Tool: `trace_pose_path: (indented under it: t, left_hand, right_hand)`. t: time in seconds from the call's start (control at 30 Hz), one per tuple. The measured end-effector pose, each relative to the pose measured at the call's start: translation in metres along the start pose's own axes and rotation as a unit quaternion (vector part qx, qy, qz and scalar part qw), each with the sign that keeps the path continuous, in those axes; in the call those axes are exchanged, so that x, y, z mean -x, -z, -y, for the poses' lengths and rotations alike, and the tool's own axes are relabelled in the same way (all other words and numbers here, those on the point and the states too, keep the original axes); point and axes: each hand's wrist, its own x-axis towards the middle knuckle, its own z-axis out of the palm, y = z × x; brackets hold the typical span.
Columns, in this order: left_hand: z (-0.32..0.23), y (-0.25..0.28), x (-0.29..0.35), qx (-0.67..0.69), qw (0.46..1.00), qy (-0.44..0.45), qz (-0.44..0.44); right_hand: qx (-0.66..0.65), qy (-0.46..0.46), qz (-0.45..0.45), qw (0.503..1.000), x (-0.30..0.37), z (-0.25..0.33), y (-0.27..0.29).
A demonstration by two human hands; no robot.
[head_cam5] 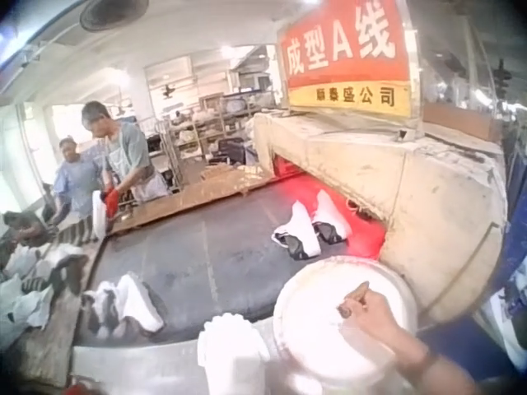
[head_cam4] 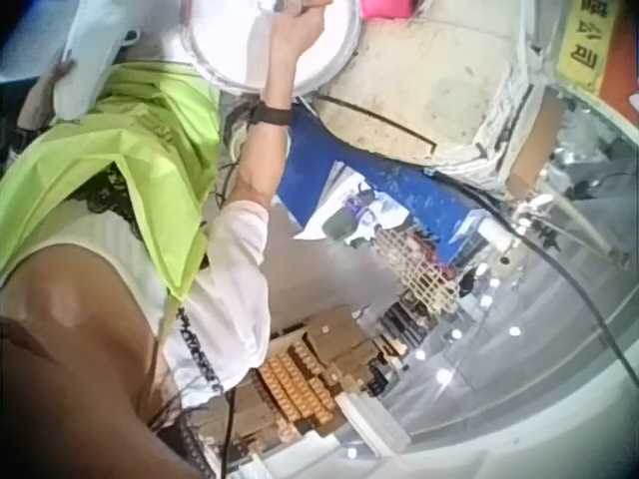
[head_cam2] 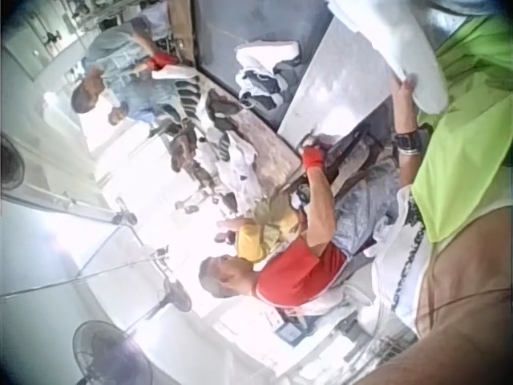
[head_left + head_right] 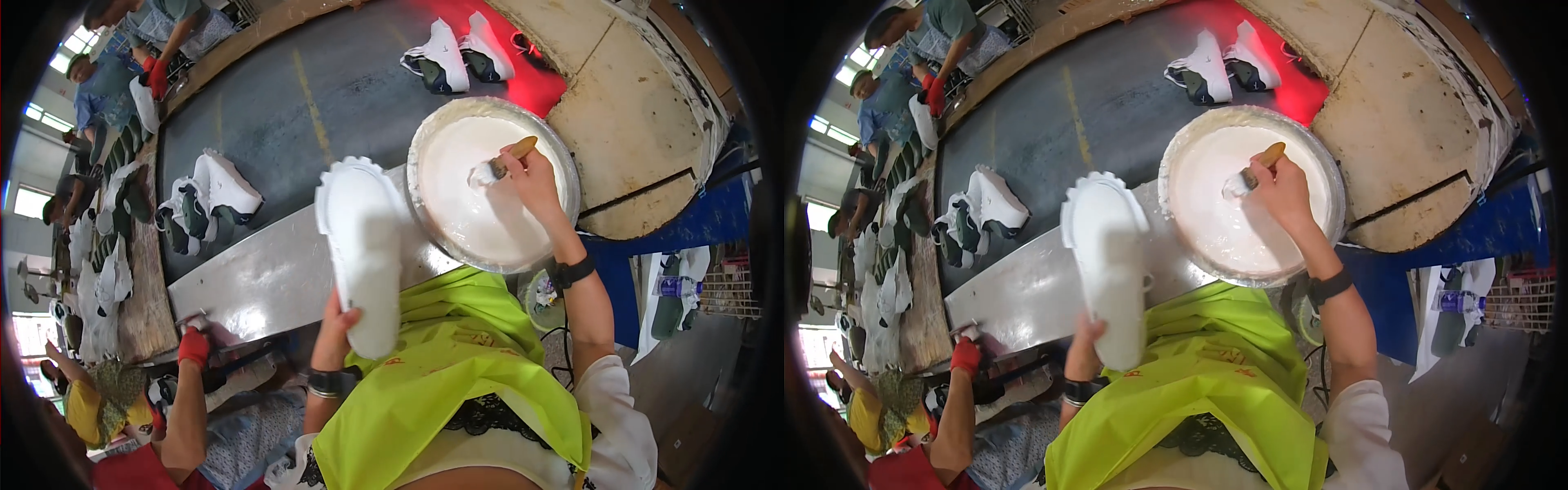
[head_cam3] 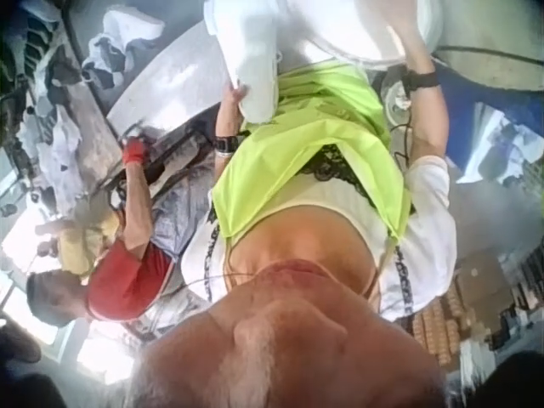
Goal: Applying white adhesive to the bottom of shoe soles using a brush.
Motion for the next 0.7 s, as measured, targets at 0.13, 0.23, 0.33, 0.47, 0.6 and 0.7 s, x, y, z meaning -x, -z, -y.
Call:
trace_pose_path:
  t: [0.13,0.23,0.33,0.47,0.6,0.7]
  left_hand:
    - [0.04,0.001,-0.004,0.024,0.997,-0.023,0.065]
    - [0.04,-0.003,-0.002,0.001,0.996,-0.019,0.082]
    - [0.038,-0.008,-0.005,-0.018,0.996,-0.017,0.082]
    - [0.039,-0.011,-0.002,-0.044,0.995,-0.022,0.091]
    - [0.04,-0.01,-0.002,-0.033,0.995,-0.025,0.094]
    - [0.043,-0.004,-0.006,-0.019,0.995,-0.028,0.094]
  right_hand:
    - [0.034,0.0,0.017,0.999,0.005,-0.002,-0.009]
    - [-0.18,0.034,0.019,0.983,0.037,0.055,-0.02]
    - [-0.271,0.03,0.092,0.958,0.058,0.095,-0.042]
    - [-0.245,0.022,0.129,0.961,0.051,0.1,-0.078]
    - [-0.063,0.041,0.067,0.995,0.034,0.098,-0.066]
    - [0.048,0.056,0.025,0.997,0.06,0.091,-0.055]
